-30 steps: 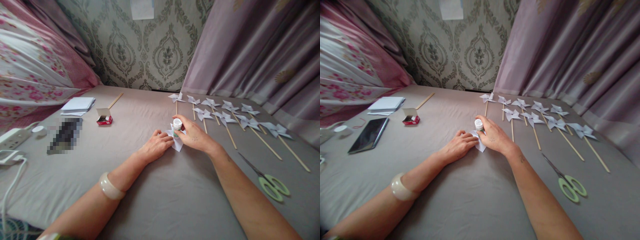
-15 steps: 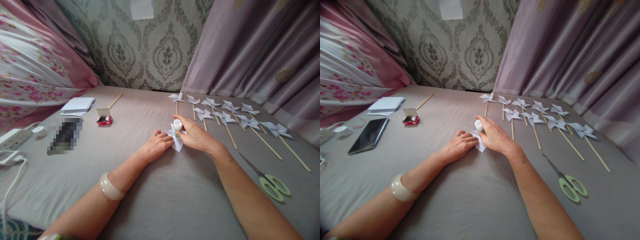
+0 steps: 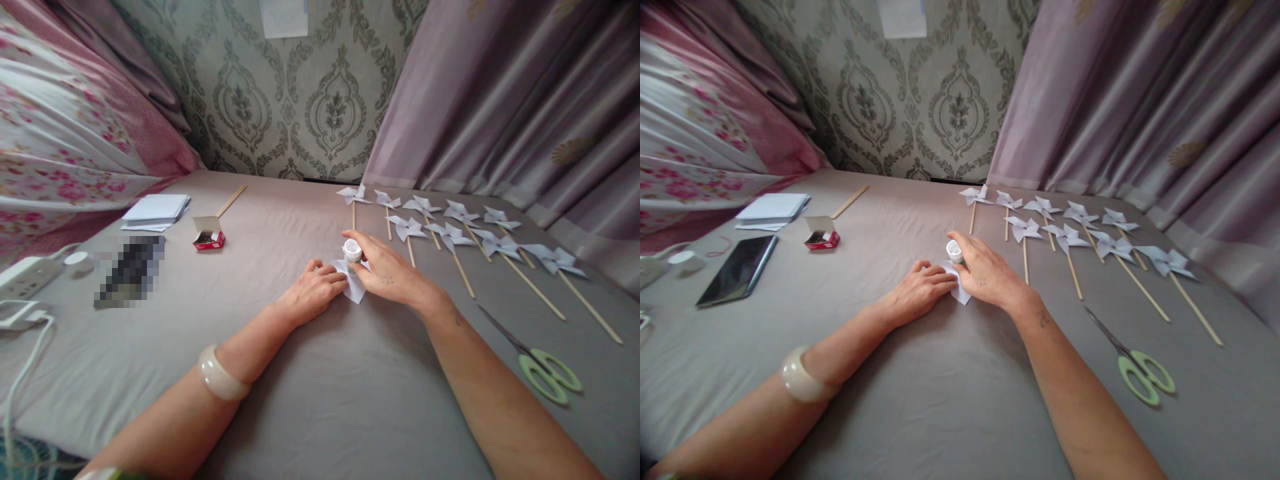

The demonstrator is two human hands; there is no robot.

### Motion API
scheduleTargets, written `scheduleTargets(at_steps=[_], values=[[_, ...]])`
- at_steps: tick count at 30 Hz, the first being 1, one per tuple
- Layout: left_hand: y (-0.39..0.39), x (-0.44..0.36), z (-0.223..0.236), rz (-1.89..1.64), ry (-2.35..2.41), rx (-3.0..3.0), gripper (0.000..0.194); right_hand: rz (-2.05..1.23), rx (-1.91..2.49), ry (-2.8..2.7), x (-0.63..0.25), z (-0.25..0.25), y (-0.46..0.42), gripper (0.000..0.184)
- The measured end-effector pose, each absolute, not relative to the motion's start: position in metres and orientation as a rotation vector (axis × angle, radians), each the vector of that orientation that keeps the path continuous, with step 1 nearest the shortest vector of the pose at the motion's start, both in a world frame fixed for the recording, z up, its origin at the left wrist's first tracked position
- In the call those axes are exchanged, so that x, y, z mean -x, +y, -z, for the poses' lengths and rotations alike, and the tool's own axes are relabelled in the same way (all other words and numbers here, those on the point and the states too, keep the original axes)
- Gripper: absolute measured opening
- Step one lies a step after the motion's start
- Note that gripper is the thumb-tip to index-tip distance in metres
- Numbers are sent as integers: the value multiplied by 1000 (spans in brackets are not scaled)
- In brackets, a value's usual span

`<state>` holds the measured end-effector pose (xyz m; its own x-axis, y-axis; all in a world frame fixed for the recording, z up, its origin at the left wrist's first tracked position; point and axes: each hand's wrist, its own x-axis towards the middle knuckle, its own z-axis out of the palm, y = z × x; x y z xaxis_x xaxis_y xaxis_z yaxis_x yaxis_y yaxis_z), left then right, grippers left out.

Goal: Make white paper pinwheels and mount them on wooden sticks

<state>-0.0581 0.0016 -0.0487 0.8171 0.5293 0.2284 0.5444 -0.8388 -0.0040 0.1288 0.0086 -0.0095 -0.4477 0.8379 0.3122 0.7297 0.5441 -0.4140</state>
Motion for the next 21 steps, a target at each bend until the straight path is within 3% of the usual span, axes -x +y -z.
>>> scheduleTargets(at_steps=[21], values=[[1, 59, 49, 350, -877, 2939, 24, -284, 1268, -2369, -128, 3, 5, 55]])
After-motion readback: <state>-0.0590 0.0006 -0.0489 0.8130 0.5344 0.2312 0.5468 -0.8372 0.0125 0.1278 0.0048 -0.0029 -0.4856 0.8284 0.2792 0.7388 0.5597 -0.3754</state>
